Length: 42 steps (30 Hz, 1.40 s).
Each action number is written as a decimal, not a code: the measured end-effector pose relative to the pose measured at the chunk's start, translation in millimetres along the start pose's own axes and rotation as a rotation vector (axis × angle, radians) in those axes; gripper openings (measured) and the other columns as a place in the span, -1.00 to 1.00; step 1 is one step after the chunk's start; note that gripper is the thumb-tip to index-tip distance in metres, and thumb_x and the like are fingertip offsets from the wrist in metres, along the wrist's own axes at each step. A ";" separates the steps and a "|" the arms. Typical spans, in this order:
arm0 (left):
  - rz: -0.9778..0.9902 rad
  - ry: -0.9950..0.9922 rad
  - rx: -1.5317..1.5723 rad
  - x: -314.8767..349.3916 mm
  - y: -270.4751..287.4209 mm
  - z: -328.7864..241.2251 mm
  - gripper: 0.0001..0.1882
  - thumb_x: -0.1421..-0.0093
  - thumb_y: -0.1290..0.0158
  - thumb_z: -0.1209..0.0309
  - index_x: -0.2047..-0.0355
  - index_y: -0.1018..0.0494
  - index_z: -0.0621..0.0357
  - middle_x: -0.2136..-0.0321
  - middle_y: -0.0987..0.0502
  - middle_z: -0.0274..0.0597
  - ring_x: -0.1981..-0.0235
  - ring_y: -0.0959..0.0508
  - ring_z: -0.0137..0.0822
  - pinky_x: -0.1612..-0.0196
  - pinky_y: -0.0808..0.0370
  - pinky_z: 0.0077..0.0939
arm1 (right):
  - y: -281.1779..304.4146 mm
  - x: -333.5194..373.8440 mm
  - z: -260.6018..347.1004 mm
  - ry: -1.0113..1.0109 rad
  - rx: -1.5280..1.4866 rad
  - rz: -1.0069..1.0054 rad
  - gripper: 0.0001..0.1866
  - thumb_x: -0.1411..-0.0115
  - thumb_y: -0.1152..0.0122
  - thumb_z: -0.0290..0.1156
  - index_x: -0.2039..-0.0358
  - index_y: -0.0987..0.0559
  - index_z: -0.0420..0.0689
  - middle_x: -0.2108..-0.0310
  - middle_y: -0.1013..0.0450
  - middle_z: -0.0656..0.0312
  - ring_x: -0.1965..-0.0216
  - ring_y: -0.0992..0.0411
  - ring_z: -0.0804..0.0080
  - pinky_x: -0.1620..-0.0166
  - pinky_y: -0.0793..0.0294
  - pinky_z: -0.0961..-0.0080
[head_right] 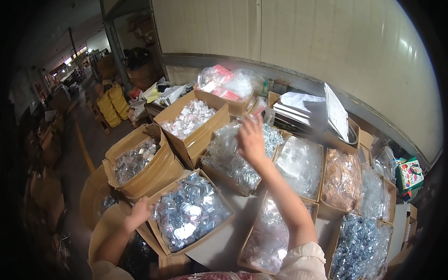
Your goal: The person organizes boxes of small metal components on a table, places a digital scale on the surface, and weighs the items in a box while referencing a clipboard with notes.
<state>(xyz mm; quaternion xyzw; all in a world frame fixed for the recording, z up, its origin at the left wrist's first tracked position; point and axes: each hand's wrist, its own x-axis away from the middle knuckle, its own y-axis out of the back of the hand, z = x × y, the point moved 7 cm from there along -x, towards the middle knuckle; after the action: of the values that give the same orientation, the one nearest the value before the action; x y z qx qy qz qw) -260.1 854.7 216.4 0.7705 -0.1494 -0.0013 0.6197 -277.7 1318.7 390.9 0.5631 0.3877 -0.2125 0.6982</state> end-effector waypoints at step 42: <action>-0.184 -0.601 -0.406 49.4 -45.1 -213.2 -0.15 0.00 -0.25 0.16 -0.25 -0.24 0.31 -0.35 0.02 0.33 -0.41 0.16 0.32 -0.28 0.38 0.55 | -98.8 147.4 143.2 0.335 -0.240 0.673 0.21 0.31 -0.48 -0.09 -0.41 -0.10 0.17 -0.43 0.12 -0.10 -0.41 0.06 -0.19 -0.32 0.34 -0.48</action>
<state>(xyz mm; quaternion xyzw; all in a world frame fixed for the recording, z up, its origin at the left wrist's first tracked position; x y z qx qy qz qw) -162.7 1055.2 231.8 0.6075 -0.2513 -0.3126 0.6856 -217.1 1175.9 223.7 0.5999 0.3120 0.1702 0.7168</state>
